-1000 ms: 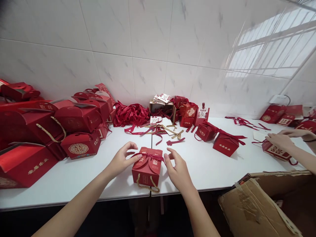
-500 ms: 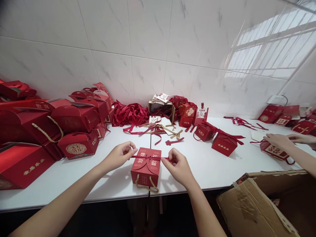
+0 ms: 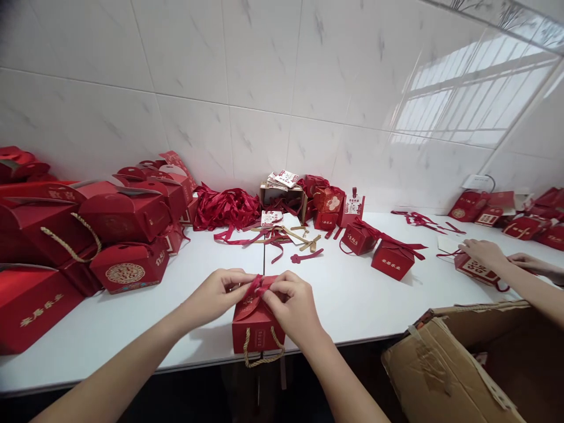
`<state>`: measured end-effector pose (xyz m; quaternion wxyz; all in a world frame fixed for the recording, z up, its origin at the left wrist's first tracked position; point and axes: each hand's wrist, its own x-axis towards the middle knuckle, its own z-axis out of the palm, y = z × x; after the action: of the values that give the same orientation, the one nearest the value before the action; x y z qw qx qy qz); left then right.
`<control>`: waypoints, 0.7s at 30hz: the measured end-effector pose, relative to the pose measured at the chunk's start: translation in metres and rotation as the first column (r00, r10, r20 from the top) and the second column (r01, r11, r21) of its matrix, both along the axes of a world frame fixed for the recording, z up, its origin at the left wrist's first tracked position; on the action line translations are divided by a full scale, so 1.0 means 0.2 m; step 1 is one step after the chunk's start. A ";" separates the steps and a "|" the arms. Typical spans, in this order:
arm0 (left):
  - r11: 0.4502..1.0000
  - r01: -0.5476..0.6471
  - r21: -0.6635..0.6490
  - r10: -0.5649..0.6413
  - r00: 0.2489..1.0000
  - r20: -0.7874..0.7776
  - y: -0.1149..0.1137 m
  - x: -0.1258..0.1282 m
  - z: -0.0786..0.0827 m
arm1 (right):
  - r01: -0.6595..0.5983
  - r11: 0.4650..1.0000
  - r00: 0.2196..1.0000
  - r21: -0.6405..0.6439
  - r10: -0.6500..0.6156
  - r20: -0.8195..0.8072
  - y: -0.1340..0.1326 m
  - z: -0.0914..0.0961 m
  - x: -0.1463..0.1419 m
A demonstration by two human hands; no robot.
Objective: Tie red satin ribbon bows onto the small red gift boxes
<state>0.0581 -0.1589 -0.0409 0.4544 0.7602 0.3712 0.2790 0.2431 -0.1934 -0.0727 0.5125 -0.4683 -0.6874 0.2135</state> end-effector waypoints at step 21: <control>0.700 0.009 0.714 0.100 0.989 -0.110 0.02 0.00 -0.18 | -0.186 0.823 0.982 -0.537 0.136 -0.131 0.12 0.11 0.01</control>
<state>0.0575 -0.1558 -0.0776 0.0910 0.8848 0.2840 0.3580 0.2443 -0.1690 -0.0498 0.3671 -0.5256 -0.6119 0.4632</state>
